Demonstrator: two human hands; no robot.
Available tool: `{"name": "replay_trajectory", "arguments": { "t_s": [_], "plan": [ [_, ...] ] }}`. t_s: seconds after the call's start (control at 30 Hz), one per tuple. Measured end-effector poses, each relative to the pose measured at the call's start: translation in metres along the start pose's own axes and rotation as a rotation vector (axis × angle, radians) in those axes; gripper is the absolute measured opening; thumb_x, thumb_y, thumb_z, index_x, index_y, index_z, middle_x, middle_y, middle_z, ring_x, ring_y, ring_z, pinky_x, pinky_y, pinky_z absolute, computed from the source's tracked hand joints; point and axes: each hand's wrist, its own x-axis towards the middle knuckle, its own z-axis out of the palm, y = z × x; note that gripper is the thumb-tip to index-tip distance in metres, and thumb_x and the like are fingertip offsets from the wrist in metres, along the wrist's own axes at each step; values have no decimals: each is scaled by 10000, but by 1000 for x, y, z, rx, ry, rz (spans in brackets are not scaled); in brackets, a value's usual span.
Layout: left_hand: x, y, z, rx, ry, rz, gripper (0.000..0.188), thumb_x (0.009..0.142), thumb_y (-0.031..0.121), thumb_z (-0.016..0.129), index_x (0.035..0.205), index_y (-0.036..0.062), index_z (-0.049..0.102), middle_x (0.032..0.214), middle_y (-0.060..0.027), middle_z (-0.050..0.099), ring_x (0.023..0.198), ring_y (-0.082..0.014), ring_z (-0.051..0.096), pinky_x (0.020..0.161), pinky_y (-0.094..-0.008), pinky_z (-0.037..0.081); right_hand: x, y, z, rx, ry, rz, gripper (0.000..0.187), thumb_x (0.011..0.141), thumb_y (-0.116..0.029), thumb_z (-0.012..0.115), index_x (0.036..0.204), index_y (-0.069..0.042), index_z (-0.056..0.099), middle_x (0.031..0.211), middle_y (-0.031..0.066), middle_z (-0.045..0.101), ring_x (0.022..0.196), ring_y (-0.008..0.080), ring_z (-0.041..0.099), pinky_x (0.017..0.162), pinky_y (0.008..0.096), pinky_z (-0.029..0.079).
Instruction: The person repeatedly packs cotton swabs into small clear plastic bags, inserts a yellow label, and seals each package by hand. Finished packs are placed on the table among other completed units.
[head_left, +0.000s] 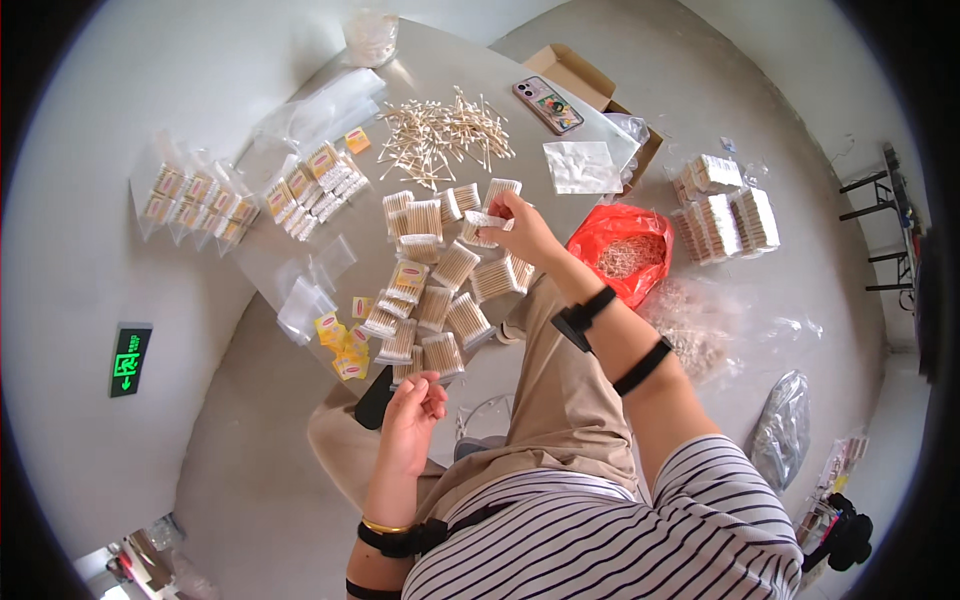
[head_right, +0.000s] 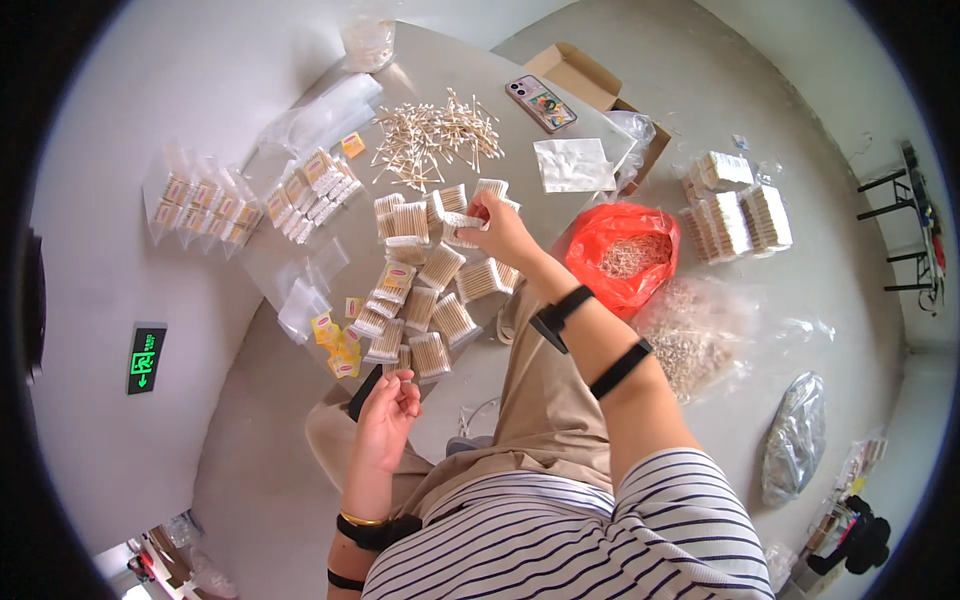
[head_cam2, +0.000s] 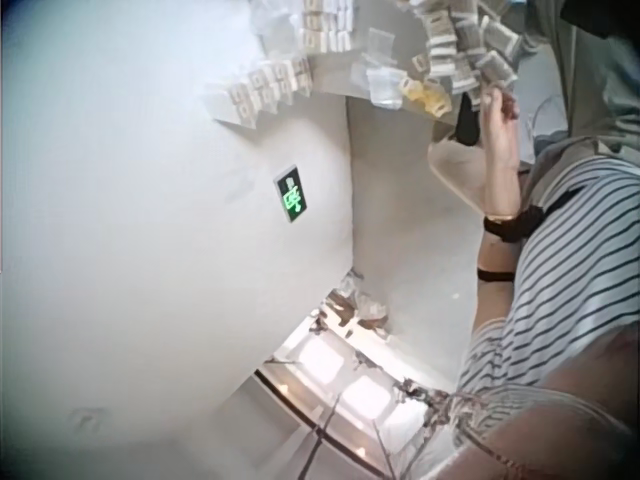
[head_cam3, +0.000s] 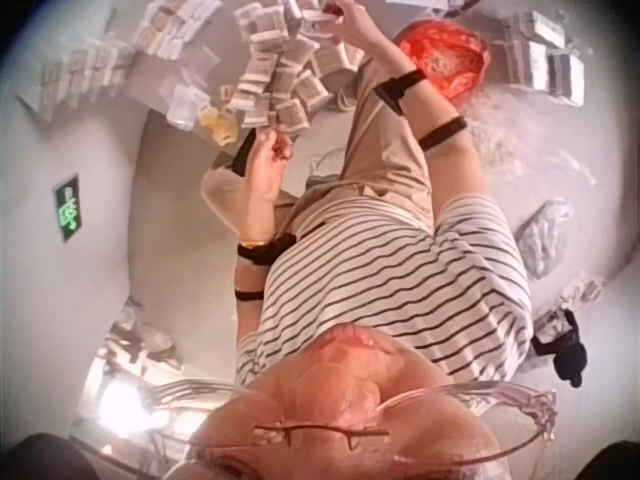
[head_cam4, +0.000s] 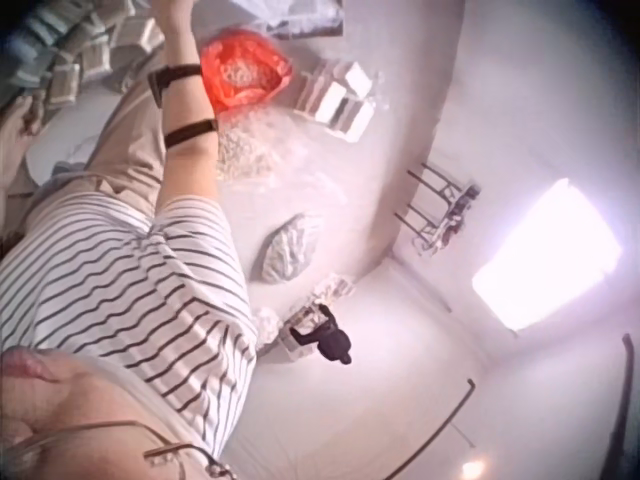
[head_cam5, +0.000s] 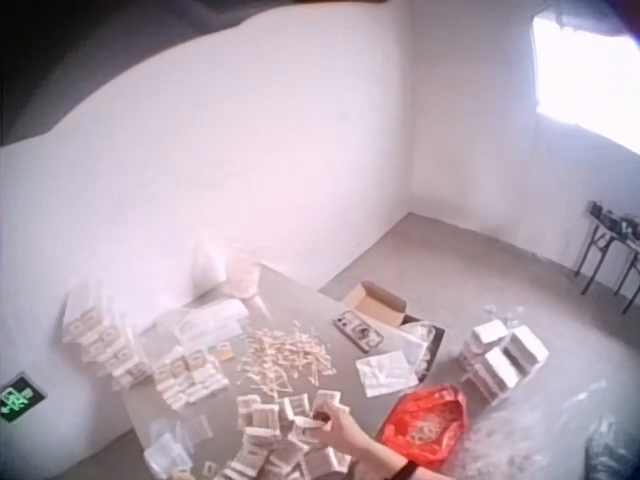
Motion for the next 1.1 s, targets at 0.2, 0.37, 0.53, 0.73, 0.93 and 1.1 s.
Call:
{"name": "replay_trajectory", "arguments": {
  "t_s": [0.2, 0.37, 0.53, 0.73, 0.93, 1.1],
  "plan": [
    [-4, 44, 55, 422, -79, 366, 255, 988, 122, 672, 1218, 46, 593, 1032, -37, 612, 902, -109, 554, 857, -264, 465, -80, -111, -58, 122, -29, -376, 355, 753, -73, 811, 1009, -53, 566, 1028, 89, 573, 1008, 271, 549, 859, 341, 447],
    [-14, 76, 111, 1132, 7, 980, 499, 741, 80, 854, 1190, 63, 638, 1149, -71, 612, 1056, -270, 589, 926, -392, 465, -120, -159, -78, 98, -139, -536, 396, 693, -5, 809, 999, -72, 566, 1054, 83, 556, 1017, 288, 535, 894, 378, 441],
    [-14, 70, 109, 1338, 34, 1007, 296, 778, 104, 833, 1037, 61, 696, 1085, -54, 687, 1039, -300, 613, 929, -435, 461, -131, -152, -79, 382, -343, -433, 358, 809, -144, 837, 1068, -61, 603, 1136, 77, 575, 1115, 230, 535, 967, 373, 429],
    [13, 25, 60, 703, -21, 495, 300, 948, 178, 739, 1146, -8, 612, 1007, -86, 714, 889, -139, 657, 816, -291, 517, -7, 27, -50, 113, 122, 159, 517, 883, -412, 792, 1192, -16, 671, 1067, 148, 677, 1083, 259, 620, 939, 408, 505],
    [39, 1, 28, 632, -9, 292, 272, 988, 171, 699, 1163, -14, 604, 1039, -46, 700, 914, -88, 625, 829, -256, 503, 59, 54, -12, -519, 131, 434, 769, 812, -635, 729, 1213, 20, 694, 1277, 272, 617, 1216, 441, 571, 1010, 482, 488],
    [51, 6, 36, 630, -23, 343, 272, 993, 179, 699, 1159, -18, 609, 1023, -37, 694, 904, -83, 610, 824, -254, 495, 69, 45, -17, 101, 93, 509, 536, 786, -429, 837, 1056, 11, 692, 1151, 169, 669, 1099, 240, 629, 961, 353, 490]
  ]
}}
